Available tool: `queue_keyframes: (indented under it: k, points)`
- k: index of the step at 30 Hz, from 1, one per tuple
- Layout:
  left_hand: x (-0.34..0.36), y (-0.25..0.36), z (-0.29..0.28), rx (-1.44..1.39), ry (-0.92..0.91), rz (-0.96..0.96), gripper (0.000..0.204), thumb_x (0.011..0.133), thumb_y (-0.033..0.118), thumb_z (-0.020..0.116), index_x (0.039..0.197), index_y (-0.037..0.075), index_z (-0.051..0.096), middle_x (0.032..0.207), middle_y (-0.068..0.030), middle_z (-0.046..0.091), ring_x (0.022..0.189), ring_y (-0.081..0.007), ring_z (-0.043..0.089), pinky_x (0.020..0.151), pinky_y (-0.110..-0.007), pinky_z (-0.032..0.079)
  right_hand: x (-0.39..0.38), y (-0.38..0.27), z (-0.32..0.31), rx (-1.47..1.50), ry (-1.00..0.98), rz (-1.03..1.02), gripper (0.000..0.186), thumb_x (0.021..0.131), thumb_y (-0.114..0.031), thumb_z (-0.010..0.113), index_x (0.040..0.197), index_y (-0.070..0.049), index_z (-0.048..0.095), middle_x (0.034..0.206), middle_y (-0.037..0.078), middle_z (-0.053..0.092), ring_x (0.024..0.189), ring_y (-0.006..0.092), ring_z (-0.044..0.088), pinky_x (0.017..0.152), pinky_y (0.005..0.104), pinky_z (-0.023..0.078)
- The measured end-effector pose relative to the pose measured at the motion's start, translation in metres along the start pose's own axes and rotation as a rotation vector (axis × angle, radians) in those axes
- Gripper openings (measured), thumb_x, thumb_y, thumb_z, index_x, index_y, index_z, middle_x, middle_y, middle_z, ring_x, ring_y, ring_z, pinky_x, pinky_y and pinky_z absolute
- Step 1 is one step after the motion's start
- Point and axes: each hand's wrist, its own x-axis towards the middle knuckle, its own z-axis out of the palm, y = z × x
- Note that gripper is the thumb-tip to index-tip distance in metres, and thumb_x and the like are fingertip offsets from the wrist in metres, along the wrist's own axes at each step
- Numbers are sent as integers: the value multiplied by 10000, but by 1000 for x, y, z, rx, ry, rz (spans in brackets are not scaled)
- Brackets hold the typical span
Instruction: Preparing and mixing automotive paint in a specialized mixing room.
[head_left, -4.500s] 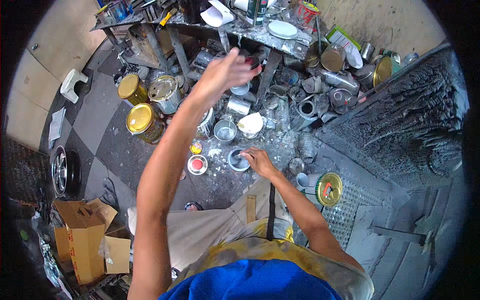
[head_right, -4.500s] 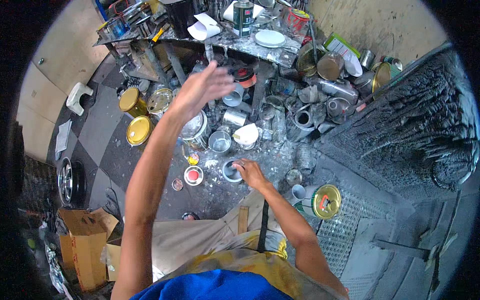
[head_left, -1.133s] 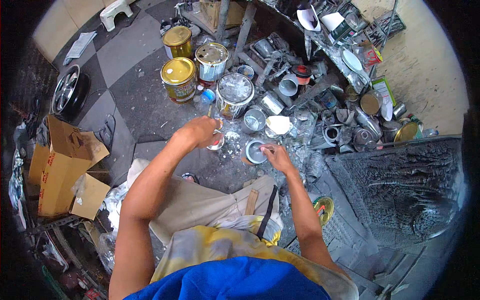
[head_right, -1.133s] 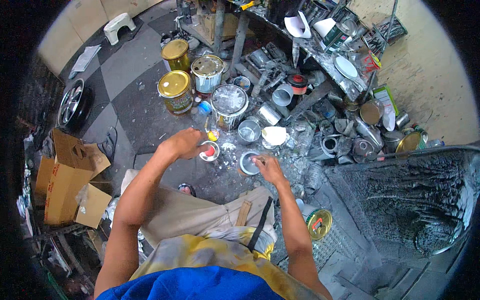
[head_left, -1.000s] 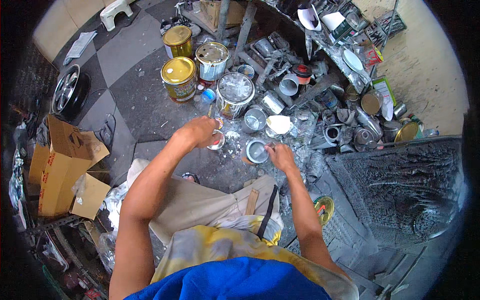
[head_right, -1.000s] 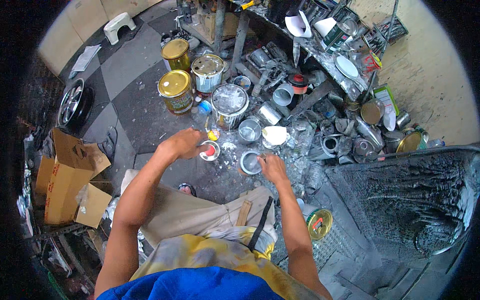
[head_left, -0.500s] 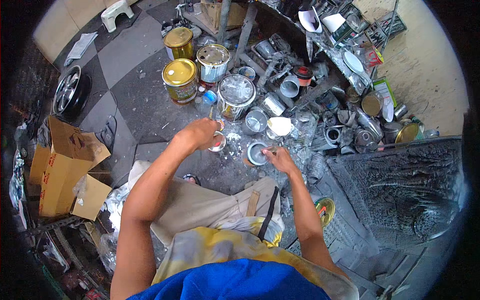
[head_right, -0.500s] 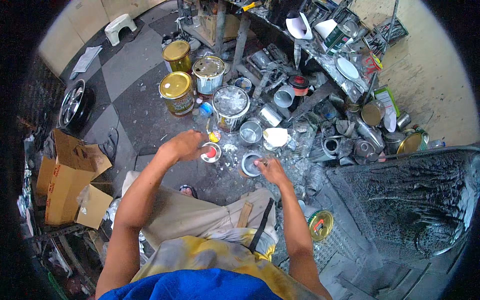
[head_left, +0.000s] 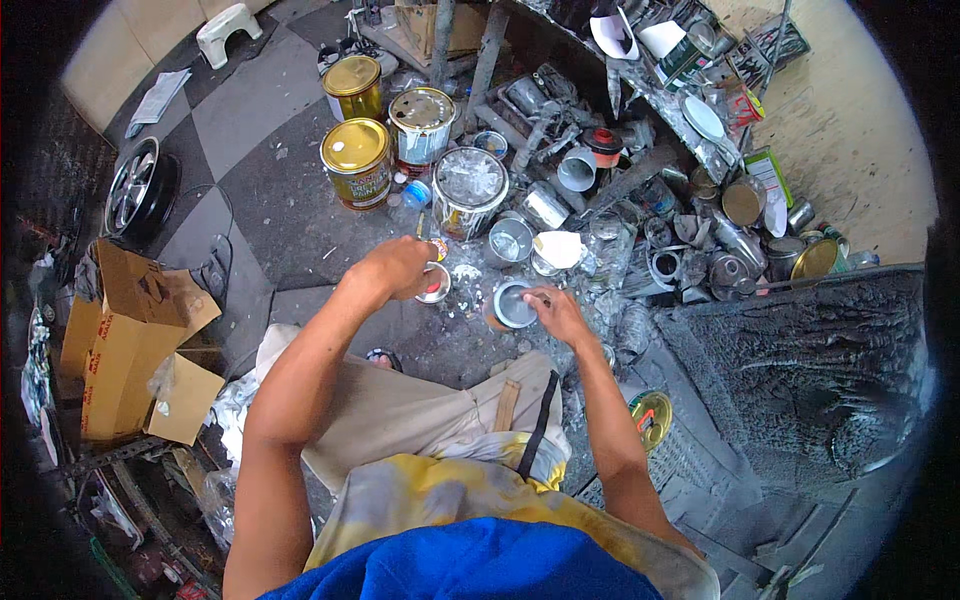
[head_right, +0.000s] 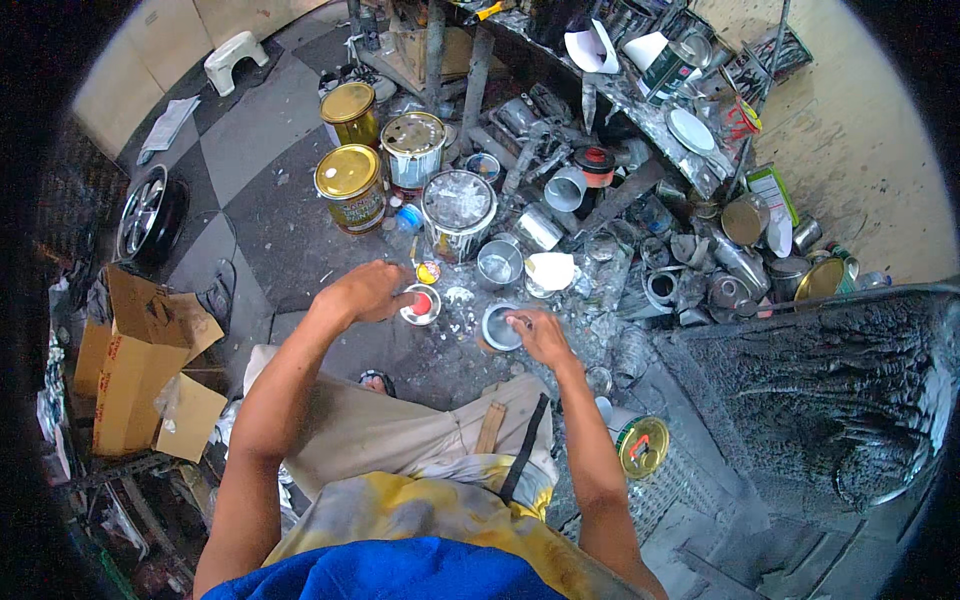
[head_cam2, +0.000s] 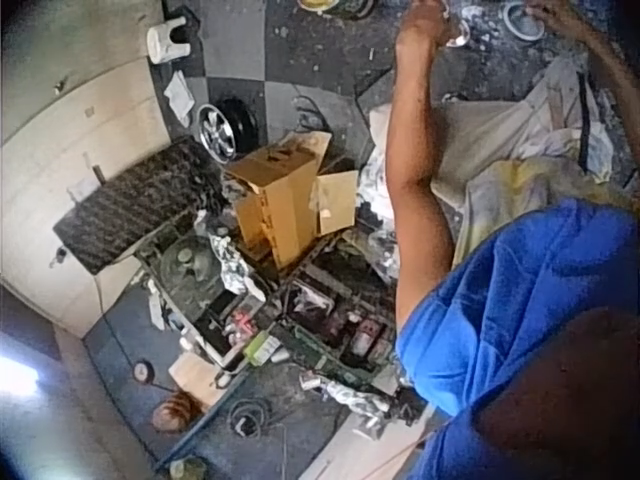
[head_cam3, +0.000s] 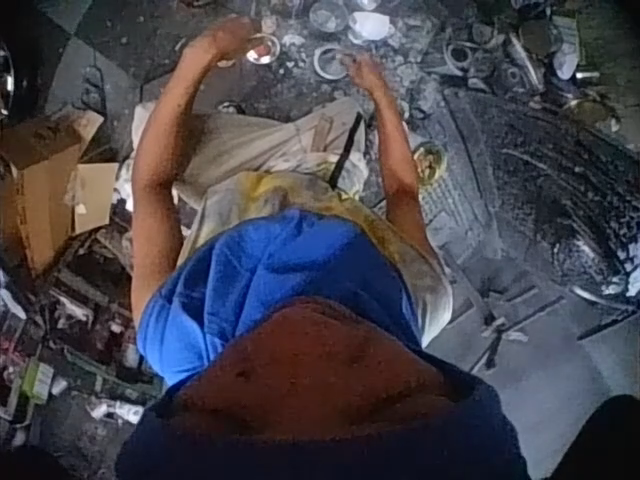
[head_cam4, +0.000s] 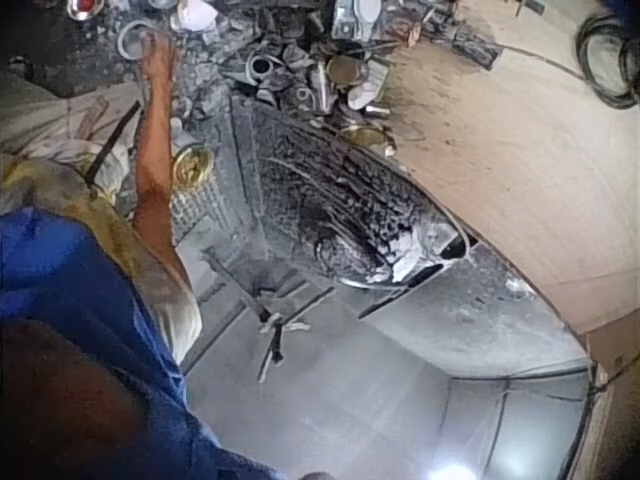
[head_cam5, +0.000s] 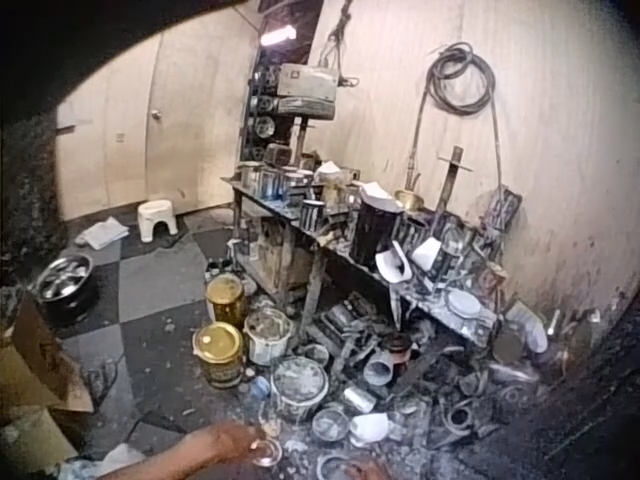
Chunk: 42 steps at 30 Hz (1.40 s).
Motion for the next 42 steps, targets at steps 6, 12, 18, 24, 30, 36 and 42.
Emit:
queue_keyframes:
  k: [6,12,18,24,30,36,42]
  points:
    - [5,-11,10,-2,-14,3,469,984,388,619,1206,-23,668,1180,-260,692,1107,-430,659,963,-505,517,-2,-2,-3,-128,28,-45,295,983,-342,629,1057,-99,779,1040,216,733,967,415,691,862,475,540]
    - [2,-8,8,-10,-4,-13,450,977,362,633,1219,-17,667,1134,-262,707,1101,-431,662,962,-505,519,3,-6,-5,-60,-75,-17,331,990,-358,621,1061,-71,770,1049,218,731,987,424,683,877,482,535]
    - [4,-4,5,2,-1,-7,454,971,368,640,1210,-16,669,1101,-256,718,1065,-428,679,957,-501,525,8,18,8,30,164,-281,348,987,-366,624,1090,-61,756,936,216,735,890,425,700,834,504,538]
    - [48,-34,43,65,-111,-1,440,944,367,668,1210,17,672,1193,-268,687,1164,-395,649,981,-477,527,2,6,5,-260,92,29,323,974,-349,640,1118,-88,762,943,207,734,933,412,692,885,482,528]
    - [121,-66,126,207,-209,-212,842,747,436,850,1440,111,499,1478,-250,495,1309,-411,553,1071,-494,486,4,3,-7,36,-71,26,364,987,-349,630,981,-5,749,959,232,719,856,450,685,800,514,540]
    - [159,-56,199,242,-89,-225,885,739,230,847,1498,205,393,1434,-168,408,1257,-426,539,973,-605,535,4,65,8,807,424,404,574,941,-355,746,1345,-40,486,958,120,698,805,258,712,725,400,577]
    - [157,-85,245,344,20,-235,752,790,177,797,1451,208,439,1411,-155,412,1314,-413,464,924,-593,533,-27,32,76,88,251,61,1079,630,-333,971,1517,-178,379,1393,236,420,1305,425,473,1026,526,461]
